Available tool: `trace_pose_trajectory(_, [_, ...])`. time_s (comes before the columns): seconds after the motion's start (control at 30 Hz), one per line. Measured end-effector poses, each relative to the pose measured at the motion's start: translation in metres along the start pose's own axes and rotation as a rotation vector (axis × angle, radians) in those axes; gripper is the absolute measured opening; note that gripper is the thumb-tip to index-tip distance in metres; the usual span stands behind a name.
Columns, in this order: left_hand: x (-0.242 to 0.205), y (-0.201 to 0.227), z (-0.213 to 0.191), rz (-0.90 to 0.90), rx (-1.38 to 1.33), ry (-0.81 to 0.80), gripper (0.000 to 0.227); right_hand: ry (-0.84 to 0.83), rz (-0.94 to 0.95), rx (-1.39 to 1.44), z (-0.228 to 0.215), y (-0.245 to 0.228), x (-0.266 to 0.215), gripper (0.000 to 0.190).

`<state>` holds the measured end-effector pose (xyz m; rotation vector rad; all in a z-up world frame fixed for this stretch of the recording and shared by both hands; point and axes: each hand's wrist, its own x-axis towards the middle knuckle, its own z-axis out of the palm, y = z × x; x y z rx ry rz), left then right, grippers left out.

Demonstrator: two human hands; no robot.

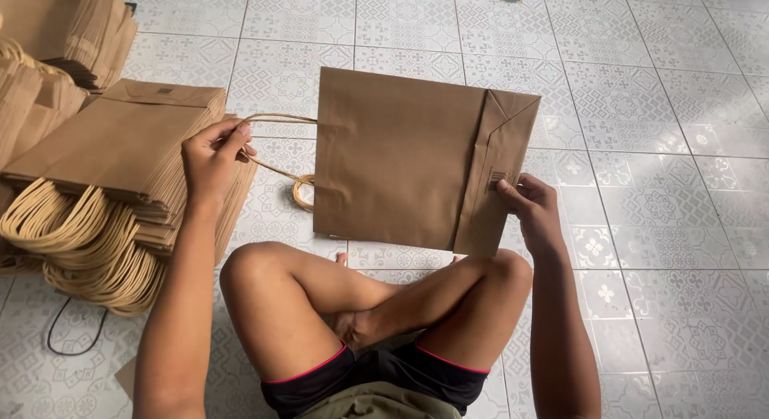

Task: The person is taking paper bags from a stack, opening them to shape the bottom, and then folding them flat again.

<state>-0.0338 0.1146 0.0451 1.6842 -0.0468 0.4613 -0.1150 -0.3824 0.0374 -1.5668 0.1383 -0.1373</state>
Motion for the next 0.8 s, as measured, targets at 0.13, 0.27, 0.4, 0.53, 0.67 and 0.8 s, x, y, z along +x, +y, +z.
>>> trace_pose_trajectory(0.13, [0.018, 0.006, 0.003, -0.041, -0.013, -0.013, 0.017, 0.013, 0.018, 0.003, 0.007, -0.008, 0.016, 0.018])
trace_pose_trajectory(0.27, [0.023, 0.006, -0.002, -0.073, 0.004, -0.034, 0.017, -0.022, 0.04, -0.005, 0.012, -0.009, 0.03, 0.019])
trace_pose_trajectory(0.4, [0.029, 0.005, -0.004, -0.078, 0.008, -0.037, 0.016, -0.034, 0.051, 0.006, 0.014, -0.002, 0.041, 0.018])
trace_pose_trajectory(0.53, [0.028, 0.003, -0.006, -0.089, 0.017, -0.046, 0.015, -0.053, 0.064, 0.004, 0.012, 0.005, 0.044, 0.018])
trace_pose_trajectory(0.67, [0.028, -0.006, -0.009, -0.089, 0.012, -0.049, 0.015, -0.074, 0.054, 0.006, 0.017, -0.003, 0.044, 0.017])
trace_pose_trajectory(0.8, [0.027, 0.0, -0.008, -0.088, 0.009, -0.059, 0.016, -0.074, 0.055, 0.003, 0.014, 0.008, 0.045, 0.018])
